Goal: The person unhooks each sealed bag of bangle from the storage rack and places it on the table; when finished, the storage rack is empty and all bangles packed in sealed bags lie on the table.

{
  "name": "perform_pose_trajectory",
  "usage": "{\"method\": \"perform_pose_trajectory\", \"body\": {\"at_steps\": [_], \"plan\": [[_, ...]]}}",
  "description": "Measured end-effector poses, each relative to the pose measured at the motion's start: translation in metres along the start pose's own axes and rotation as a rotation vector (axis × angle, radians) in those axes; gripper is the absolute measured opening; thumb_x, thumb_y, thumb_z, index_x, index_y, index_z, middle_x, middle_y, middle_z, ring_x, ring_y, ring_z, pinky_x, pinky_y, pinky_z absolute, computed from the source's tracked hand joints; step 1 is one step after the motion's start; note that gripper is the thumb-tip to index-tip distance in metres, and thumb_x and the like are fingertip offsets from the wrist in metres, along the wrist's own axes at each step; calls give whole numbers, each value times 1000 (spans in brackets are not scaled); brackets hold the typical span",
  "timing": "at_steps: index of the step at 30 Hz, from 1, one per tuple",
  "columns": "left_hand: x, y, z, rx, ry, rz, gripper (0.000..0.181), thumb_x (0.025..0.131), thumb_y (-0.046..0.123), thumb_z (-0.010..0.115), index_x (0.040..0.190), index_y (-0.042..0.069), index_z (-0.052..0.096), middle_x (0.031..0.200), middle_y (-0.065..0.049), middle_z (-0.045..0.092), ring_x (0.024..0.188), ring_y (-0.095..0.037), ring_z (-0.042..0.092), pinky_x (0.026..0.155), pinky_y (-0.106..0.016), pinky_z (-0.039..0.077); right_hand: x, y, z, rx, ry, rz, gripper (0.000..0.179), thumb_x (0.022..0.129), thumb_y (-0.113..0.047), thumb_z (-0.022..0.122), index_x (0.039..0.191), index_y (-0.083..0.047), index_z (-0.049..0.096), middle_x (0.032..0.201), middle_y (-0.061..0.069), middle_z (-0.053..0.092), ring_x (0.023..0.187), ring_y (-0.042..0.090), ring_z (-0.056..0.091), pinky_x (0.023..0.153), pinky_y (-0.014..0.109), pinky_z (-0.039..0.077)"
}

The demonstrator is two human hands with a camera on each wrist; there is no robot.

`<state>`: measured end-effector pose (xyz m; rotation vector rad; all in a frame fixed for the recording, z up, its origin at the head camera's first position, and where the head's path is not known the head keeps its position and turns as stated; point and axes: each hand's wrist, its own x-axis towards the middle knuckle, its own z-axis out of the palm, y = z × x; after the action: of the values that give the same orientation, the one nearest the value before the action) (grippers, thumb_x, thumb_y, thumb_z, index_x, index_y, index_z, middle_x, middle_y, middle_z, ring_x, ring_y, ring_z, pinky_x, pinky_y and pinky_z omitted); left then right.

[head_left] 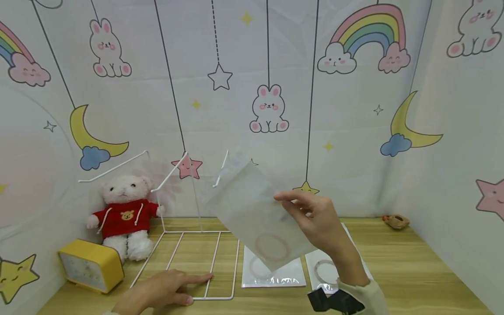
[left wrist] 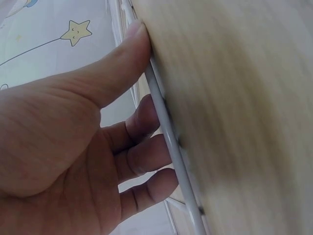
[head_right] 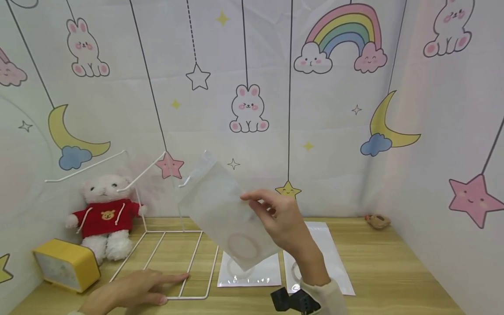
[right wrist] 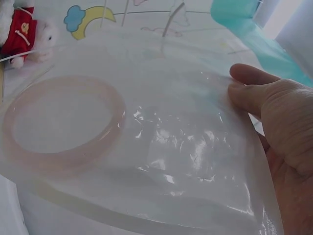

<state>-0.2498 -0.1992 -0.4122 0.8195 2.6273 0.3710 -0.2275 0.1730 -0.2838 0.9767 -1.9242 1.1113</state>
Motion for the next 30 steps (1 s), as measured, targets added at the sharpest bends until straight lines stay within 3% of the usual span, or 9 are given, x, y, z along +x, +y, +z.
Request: {"method": "perform_pose_trajectory", "body": {"at_steps": [9,20,21,22,25,28,29,30], "plan": [[0,1,-1,4,-4,-2,62,91,31,71,147,43,48,112,8,60,89,-12,49,93,-51,49,1,-8,-9,28,-25,-10,30,85,12,71,104,-11,77,99,-1,75,88,9,69,68,26,57],[2,1,-1,-5,-8,-19,61,91,32,71,147,44,48,129,-2,63,99,-13,55,97,-56,47,1,-18,-21,80,14,-39,29,84,15,69,103,-6,76,99,5,75,89,10,70,69,24,57],[3,0,0,-6,-8,-23,62,91,31,71,147,44,48,130,-3,63,100,-13,56,97,-57,47,1,-18,-22,86,21,-39,29,84,16,69,103,-5,76,99,6,75,89,10,70,70,24,57],[11,-16,8,2,-5,9,61,91,38,70,147,47,46,133,-2,62,103,-12,56,96,-56,48,1,-18,-24,88,28,-36,29,85,16,69,103,-5,76,99,7,75,89,10,70,70,23,57],[11,-16,8,-6,-7,7,61,92,37,70,148,46,46,132,-2,62,100,-11,56,96,-56,48,-1,-15,-30,92,51,-23,30,84,17,68,103,-4,76,100,6,75,88,10,71,70,21,56],[8,-14,7,-18,-12,13,61,92,37,69,148,45,46,129,1,62,95,-10,53,96,-54,48,-3,-12,-38,100,85,-29,32,83,21,67,104,-2,75,101,5,75,88,10,71,70,19,54],[1,2,-1,-28,-15,-17,61,92,30,70,147,43,48,128,-2,63,94,-11,53,97,-55,47,-4,-11,-40,106,99,-32,33,82,22,66,104,0,75,101,5,75,87,10,71,69,18,54],[0,2,-1,-24,-12,-9,61,92,30,70,147,43,48,129,-2,63,95,-10,53,97,-55,47,-5,-10,-43,118,116,-39,33,82,24,65,104,2,74,101,5,74,87,9,71,69,17,53]]}}
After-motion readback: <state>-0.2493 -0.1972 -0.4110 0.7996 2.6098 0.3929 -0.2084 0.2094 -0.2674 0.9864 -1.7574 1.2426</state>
